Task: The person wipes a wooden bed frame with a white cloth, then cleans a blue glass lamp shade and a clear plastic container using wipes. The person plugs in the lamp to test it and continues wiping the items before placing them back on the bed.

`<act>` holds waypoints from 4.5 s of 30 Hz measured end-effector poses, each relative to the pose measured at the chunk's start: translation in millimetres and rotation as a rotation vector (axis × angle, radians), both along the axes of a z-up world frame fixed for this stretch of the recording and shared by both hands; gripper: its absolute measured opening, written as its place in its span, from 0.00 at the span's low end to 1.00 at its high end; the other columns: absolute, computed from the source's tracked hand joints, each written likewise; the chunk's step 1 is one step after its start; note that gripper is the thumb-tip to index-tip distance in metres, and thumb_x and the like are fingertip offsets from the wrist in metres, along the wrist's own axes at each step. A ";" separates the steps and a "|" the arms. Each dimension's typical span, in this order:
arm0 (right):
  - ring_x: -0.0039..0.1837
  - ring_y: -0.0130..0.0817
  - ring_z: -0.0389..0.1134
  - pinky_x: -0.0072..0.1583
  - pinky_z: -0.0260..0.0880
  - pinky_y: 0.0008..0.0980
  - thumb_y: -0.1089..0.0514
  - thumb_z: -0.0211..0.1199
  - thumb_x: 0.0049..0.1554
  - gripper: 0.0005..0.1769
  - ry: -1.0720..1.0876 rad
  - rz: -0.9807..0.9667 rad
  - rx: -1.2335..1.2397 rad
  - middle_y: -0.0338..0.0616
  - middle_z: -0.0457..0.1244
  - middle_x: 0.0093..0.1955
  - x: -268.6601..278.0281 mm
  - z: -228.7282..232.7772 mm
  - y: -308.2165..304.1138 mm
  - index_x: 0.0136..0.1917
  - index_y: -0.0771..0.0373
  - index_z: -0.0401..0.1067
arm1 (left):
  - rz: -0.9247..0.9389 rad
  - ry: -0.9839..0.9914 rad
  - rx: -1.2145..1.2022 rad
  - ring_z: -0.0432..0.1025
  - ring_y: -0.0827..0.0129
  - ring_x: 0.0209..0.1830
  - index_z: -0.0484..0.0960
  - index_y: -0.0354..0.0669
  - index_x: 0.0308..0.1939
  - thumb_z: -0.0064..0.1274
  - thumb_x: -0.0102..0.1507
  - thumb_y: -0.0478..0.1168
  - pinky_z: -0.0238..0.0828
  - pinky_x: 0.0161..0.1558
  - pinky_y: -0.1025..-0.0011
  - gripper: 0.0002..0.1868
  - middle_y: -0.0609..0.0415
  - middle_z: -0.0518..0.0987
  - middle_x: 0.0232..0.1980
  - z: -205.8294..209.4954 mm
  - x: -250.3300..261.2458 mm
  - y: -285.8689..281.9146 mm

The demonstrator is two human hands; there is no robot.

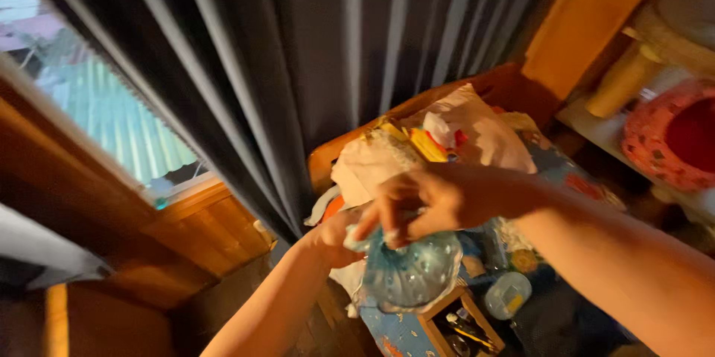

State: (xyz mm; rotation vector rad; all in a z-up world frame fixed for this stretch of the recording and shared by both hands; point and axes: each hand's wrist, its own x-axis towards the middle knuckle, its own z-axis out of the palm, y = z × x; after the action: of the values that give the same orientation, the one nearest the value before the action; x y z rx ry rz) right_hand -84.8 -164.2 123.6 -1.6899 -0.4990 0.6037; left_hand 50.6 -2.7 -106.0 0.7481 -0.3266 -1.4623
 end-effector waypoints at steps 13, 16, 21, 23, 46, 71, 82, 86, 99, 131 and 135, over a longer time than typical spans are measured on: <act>0.38 0.32 0.67 0.39 0.67 0.29 0.63 0.64 0.69 0.05 -0.079 -1.207 1.013 0.46 0.67 0.41 -59.9 -193.6 -23.4 0.48 0.65 0.72 | 0.376 0.084 -0.212 0.71 0.54 0.63 0.65 0.42 0.72 0.37 0.71 0.59 0.69 0.62 0.52 0.32 0.46 0.74 0.66 32.1 -29.7 -19.9; 0.40 0.32 0.70 0.42 0.72 0.28 0.62 0.63 0.59 0.03 0.088 -1.568 1.192 0.43 0.69 0.41 -61.7 -201.3 1.3 0.44 0.63 0.72 | 0.606 -0.042 -0.118 0.70 0.58 0.61 0.63 0.45 0.74 0.36 0.70 0.56 0.69 0.59 0.53 0.32 0.49 0.70 0.64 15.0 -51.6 -40.0; 0.45 0.33 0.72 0.47 0.73 0.30 0.63 0.65 0.58 0.06 0.315 -1.534 1.214 0.46 0.71 0.46 -93.4 -203.8 2.7 0.48 0.68 0.76 | 0.842 -0.582 -0.024 0.66 0.62 0.66 0.60 0.40 0.77 0.36 0.74 0.53 0.64 0.66 0.63 0.31 0.45 0.67 0.69 -17.8 -68.8 -59.4; 0.45 0.37 0.72 0.47 0.74 0.35 0.63 0.66 0.59 0.06 0.210 -1.498 1.139 0.49 0.70 0.46 -103.2 -225.8 -27.2 0.48 0.69 0.76 | 0.889 -0.732 0.059 0.62 0.63 0.72 0.58 0.39 0.77 0.39 0.73 0.51 0.57 0.70 0.65 0.31 0.46 0.64 0.74 -31.9 -69.4 -69.9; 0.83 0.62 0.31 0.77 0.32 0.58 0.42 0.67 0.51 0.56 0.698 -0.888 -1.385 0.50 0.35 0.85 -65.0 -477.0 -233.1 0.83 0.50 0.41 | 0.799 0.186 0.420 0.69 0.59 0.62 0.70 0.51 0.70 0.43 0.66 0.57 0.64 0.60 0.54 0.30 0.53 0.75 0.65 -116.3 -92.4 -69.3; 0.48 0.49 0.71 0.54 0.73 0.47 0.57 0.56 0.62 0.12 0.034 -1.563 -0.689 0.56 0.69 0.46 -74.3 -556.5 -305.5 0.54 0.66 0.74 | 0.842 0.286 0.390 0.71 0.57 0.64 0.67 0.48 0.72 0.44 0.64 0.55 0.70 0.59 0.52 0.34 0.52 0.73 0.70 -114.3 -123.4 8.8; 0.31 0.29 0.65 0.35 0.66 0.29 0.59 0.60 0.57 0.14 0.163 -1.089 0.069 0.37 0.70 0.39 -138.8 -240.9 9.1 0.51 0.70 0.79 | 0.652 0.359 -0.016 0.72 0.59 0.64 0.74 0.46 0.67 0.39 0.66 0.61 0.69 0.65 0.56 0.33 0.51 0.79 0.65 -88.2 -177.7 109.6; 0.30 0.26 0.62 0.35 0.62 0.26 0.58 0.60 0.59 0.17 0.225 -1.003 0.122 0.40 0.64 0.31 -181.8 -196.5 100.5 0.59 0.66 0.80 | 0.744 0.367 0.043 0.74 0.60 0.62 0.75 0.46 0.65 0.40 0.69 0.59 0.70 0.65 0.56 0.29 0.52 0.80 0.63 -88.9 -218.3 159.6; 0.31 0.20 0.57 0.33 0.56 0.22 0.58 0.60 0.59 0.24 0.164 -0.996 -0.040 0.32 0.60 0.30 -283.7 -176.9 234.3 0.69 0.57 0.74 | 0.586 0.485 0.010 0.75 0.59 0.60 0.78 0.47 0.62 0.43 0.67 0.60 0.71 0.63 0.55 0.29 0.51 0.81 0.62 -95.2 -325.4 255.6; 0.45 0.26 0.67 0.52 0.69 0.30 0.55 0.70 0.51 0.10 0.372 -0.326 -0.207 0.36 0.67 0.39 -592.9 -507.7 103.1 0.42 0.61 0.74 | 0.867 0.316 -0.102 0.80 0.45 0.51 0.76 0.40 0.62 0.40 0.68 0.56 0.82 0.43 0.54 0.29 0.41 0.82 0.57 -38.7 -551.7 212.3; 0.44 0.25 0.66 0.51 0.71 0.30 0.46 0.70 0.56 0.17 0.280 -0.369 -0.447 0.38 0.67 0.37 -646.3 -528.0 75.2 0.42 0.63 0.75 | 0.865 0.262 -0.109 0.80 0.46 0.49 0.74 0.36 0.64 0.40 0.69 0.55 0.83 0.37 0.59 0.29 0.39 0.81 0.56 -25.4 -534.4 256.5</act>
State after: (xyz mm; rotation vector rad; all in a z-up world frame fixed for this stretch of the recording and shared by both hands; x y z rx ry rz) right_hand -731.2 -88.9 -404.4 -2.0098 0.1643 0.6963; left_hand -483.8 253.8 -131.4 0.4982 0.1221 -0.6960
